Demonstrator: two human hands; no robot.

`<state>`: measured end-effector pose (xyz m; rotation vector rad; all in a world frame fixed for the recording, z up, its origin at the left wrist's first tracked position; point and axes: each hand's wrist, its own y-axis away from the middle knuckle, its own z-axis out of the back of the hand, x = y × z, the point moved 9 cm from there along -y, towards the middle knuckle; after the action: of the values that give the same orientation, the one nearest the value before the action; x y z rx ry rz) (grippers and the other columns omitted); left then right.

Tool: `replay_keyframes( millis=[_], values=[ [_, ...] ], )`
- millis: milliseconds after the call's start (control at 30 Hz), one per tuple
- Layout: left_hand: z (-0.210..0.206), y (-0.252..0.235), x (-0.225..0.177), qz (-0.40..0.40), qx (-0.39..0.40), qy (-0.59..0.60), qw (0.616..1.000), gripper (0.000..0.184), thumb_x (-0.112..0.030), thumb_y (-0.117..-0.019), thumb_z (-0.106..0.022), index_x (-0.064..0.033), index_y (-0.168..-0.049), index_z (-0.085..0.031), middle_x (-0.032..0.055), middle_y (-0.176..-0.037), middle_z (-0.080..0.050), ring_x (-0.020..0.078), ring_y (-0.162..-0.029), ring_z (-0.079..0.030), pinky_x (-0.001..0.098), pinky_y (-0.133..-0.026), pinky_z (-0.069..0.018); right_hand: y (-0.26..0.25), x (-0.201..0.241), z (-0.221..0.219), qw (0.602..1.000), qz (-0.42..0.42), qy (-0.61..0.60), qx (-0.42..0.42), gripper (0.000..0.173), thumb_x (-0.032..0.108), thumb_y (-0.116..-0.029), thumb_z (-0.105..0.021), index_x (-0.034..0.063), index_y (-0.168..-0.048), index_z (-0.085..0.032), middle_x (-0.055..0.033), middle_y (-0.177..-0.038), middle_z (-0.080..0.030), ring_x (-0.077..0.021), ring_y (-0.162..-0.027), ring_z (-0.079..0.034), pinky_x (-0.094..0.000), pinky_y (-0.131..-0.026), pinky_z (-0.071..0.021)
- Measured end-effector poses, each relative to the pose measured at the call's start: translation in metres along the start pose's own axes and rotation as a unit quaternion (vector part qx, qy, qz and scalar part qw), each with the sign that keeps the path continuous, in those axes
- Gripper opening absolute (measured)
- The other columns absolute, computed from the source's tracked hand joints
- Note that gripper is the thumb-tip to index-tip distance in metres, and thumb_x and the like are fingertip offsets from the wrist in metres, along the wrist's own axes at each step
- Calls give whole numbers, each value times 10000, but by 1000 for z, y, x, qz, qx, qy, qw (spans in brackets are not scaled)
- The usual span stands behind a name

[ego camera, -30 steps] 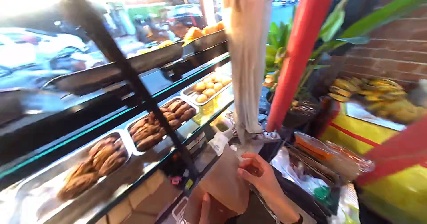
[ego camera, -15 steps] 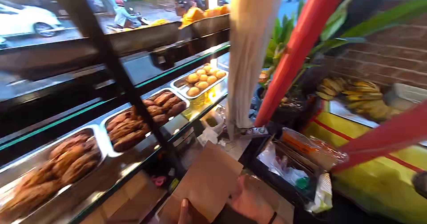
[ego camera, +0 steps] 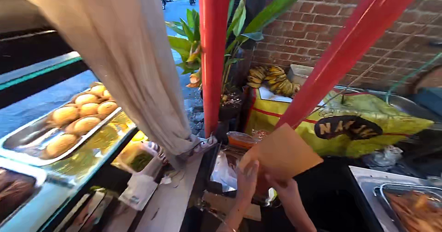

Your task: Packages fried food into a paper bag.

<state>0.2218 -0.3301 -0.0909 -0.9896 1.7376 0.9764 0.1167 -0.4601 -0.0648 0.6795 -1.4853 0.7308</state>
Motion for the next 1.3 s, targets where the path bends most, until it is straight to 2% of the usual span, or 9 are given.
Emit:
replay_keyframes(
  millis=[167, 333, 500, 633, 833, 967, 1100, 1200, 1300],
  values=[
    [11, -139, 40, -25, 126, -334, 934, 464, -310, -1094, -404, 46, -1271, -644, 244, -1293, -638, 347, -1252, -595, 507, -1109, -442, -83, -1, 58, 977, 116, 116, -138, 197, 62, -898, -749, -50, -1052, -697, -85, -933, -765, -122, -873, -745, -326, -829, -638],
    [32, -212, 62, 16, 197, -479, 855, 441, -187, -1053, -451, 11, -1443, -503, 248, -1427, -551, 368, -1357, -514, 544, -1157, -375, -142, -28, -20, 919, 235, 310, 61, 251, 10, -909, -664, 66, -1123, -782, -70, -1090, -777, -179, -1036, -740, -414, -958, -603],
    [82, -235, 69, 88, 129, -447, 881, 746, -163, -949, -665, -30, -1577, -284, 297, -1453, -501, 408, -1339, -519, 522, -1127, -413, -184, -106, -81, 754, -10, 605, 256, 368, -55, -949, -534, 41, -1273, -679, -228, -1249, -682, -428, -1174, -650, -615, -954, -519],
    [115, -238, 52, 91, 18, -400, 912, 620, -2, -929, -553, 10, -1519, -362, 258, -1428, -530, 374, -1278, -568, 515, -1030, -496, -193, -125, -103, 659, -155, 678, 286, 331, -111, -959, -485, -73, -1258, -622, -289, -1317, -606, -460, -1221, -603, -592, -926, -533],
    [71, -231, 47, -16, 96, -437, 894, 464, -159, -1015, -543, 8, -1446, -509, 228, -1460, -533, 348, -1372, -503, 472, -1163, -383, -211, -172, -107, 729, -177, 554, 362, 442, 141, -971, -628, 4, -1388, -582, -268, -1397, -580, -447, -1303, -561, -648, -1038, -465],
    [50, -256, 28, -65, 48, -522, 849, 560, -134, -921, -658, -17, -1449, -512, 255, -1427, -532, 414, -1328, -510, 523, -1119, -414, -255, -83, -31, 893, -30, 432, 127, 282, 153, -1031, -529, 66, -1221, -719, -135, -1167, -727, -269, -1108, -690, -469, -1006, -536],
    [-11, -293, 13, -151, 74, -611, 773, 763, -142, -845, -738, -79, -1537, -423, 189, -1597, -376, 378, -1488, -335, 611, -1197, -252, -293, -92, 29, 826, -86, 540, 133, 269, 84, -1002, -521, 44, -1142, -746, -193, -1150, -720, -352, -1139, -668, -542, -1010, -507],
    [-51, -326, 27, -142, 150, -676, 707, 1155, -324, -768, -833, -203, -1656, -104, 89, -1713, -134, 321, -1581, -70, 702, -1199, 1, -292, -135, 33, 746, -159, 603, 232, 334, 137, -1009, -562, 36, -1312, -662, -252, -1315, -640, -419, -1259, -600, -600, -1058, -474],
    [-58, -337, 39, -48, 175, -727, 662, 1440, -459, -649, -907, -230, -1638, 114, 182, -1580, -401, 398, -1483, -333, 737, -1178, -59, -271, -150, 19, 676, -175, 666, 261, 358, 148, -1012, -568, 2, -1335, -618, -280, -1358, -605, -473, -1243, -597, -665, -983, -487]
  ],
)
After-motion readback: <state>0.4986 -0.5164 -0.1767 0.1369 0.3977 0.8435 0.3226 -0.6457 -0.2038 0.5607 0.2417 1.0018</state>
